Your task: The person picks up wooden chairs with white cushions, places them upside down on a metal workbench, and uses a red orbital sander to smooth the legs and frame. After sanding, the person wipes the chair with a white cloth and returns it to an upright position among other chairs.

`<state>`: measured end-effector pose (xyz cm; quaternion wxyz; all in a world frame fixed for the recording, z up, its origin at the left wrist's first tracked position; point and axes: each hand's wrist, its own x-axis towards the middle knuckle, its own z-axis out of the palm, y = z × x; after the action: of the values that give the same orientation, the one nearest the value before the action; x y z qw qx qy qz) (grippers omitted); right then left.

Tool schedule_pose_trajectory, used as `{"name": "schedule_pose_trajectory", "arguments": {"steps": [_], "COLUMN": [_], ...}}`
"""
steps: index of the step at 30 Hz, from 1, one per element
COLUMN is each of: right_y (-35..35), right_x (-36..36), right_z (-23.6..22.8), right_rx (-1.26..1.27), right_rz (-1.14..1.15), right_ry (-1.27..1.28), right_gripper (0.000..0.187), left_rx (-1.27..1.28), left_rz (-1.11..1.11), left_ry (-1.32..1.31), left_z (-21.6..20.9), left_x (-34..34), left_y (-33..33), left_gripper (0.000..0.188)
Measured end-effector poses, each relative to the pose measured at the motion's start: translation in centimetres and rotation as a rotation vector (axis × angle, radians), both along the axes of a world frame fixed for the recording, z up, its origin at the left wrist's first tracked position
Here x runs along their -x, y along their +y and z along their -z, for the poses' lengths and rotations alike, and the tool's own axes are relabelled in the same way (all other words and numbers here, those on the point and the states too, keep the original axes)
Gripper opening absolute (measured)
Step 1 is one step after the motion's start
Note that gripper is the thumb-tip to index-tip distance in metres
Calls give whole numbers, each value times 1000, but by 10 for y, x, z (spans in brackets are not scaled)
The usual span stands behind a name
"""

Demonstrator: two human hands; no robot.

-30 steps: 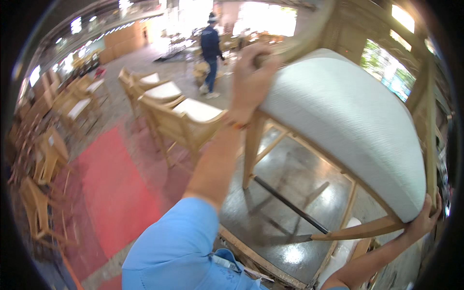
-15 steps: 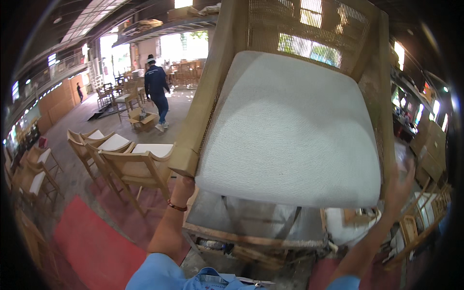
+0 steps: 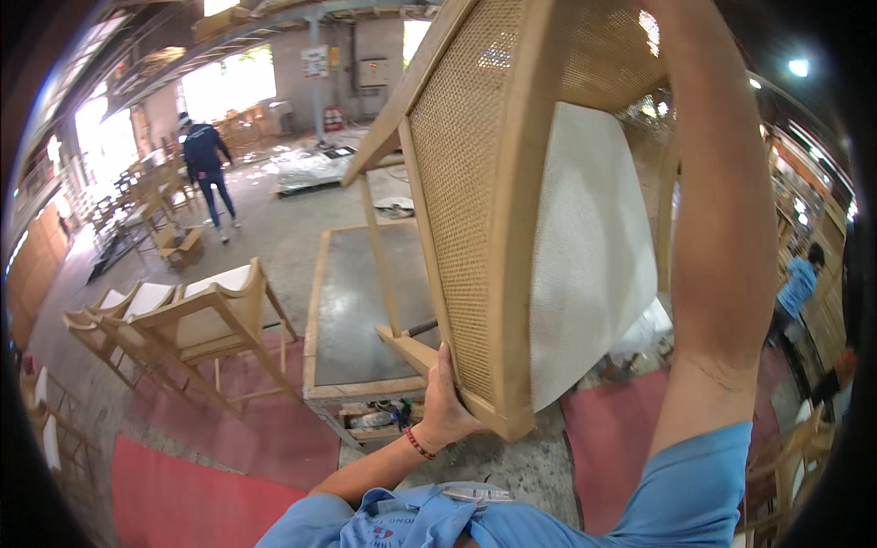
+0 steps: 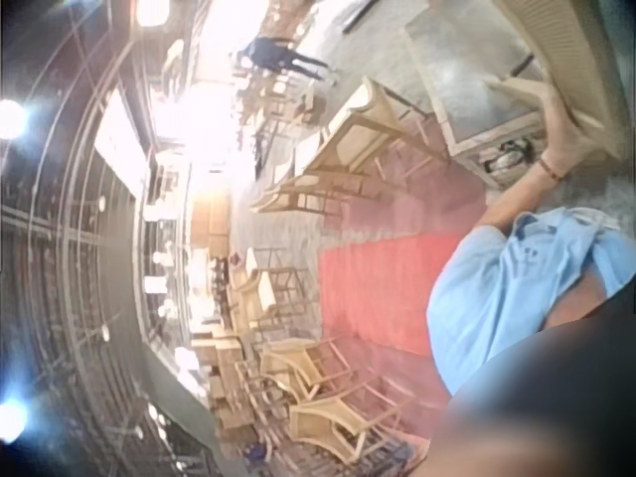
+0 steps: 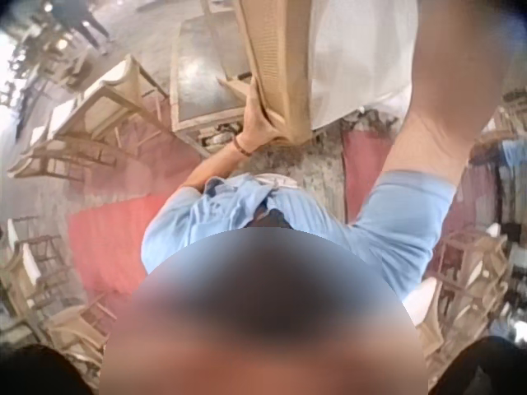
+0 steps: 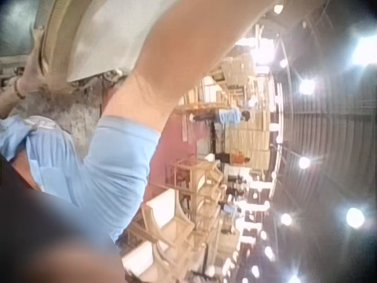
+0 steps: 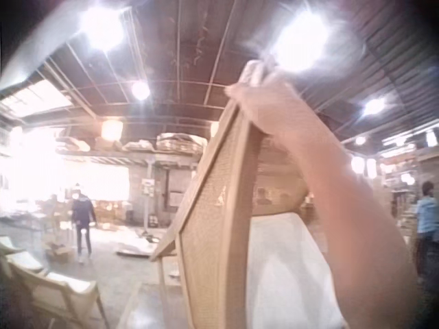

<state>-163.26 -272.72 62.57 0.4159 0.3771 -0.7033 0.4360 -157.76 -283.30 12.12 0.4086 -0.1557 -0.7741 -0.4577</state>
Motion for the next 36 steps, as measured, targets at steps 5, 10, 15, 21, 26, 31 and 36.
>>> {"name": "schedule_pose_trajectory", "arguments": {"steps": [5, 10, 15, 21, 26, 31, 36], "right_y": [103, 229, 363, 470, 513, 554, 618], "right_x": [-10, -22, -11, 12, 32, 86, 122], "right_z": [58, 112, 160, 208, 225, 235, 243], "right_rx": [186, 317, 484, 484, 594, 707, 986], "right_rz": [-138, -106, -78, -175, -87, -268, -95], "right_ry": [154, 180, 56, -11, 45, -34, -4], "right_gripper": [28, 39, 51, 49, 33, 24, 29], "left_rx": [113, 332, -794, -1226, -1171, -1343, -1338], "left_rz": [153, 513, 463, 331, 364, 410, 798], "left_ry": [-193, -159, -218, 87, 319, 677, 615], "left_z": [15, 5, -60, -134, -130, -134, -152], "left_x": [-16, 23, 117, 193, 241, 292, 299], "left_y": [75, 67, 49, 73, 48, 22, 50], "left_gripper": [145, 109, 57, 77, 66, 51, 50]}}
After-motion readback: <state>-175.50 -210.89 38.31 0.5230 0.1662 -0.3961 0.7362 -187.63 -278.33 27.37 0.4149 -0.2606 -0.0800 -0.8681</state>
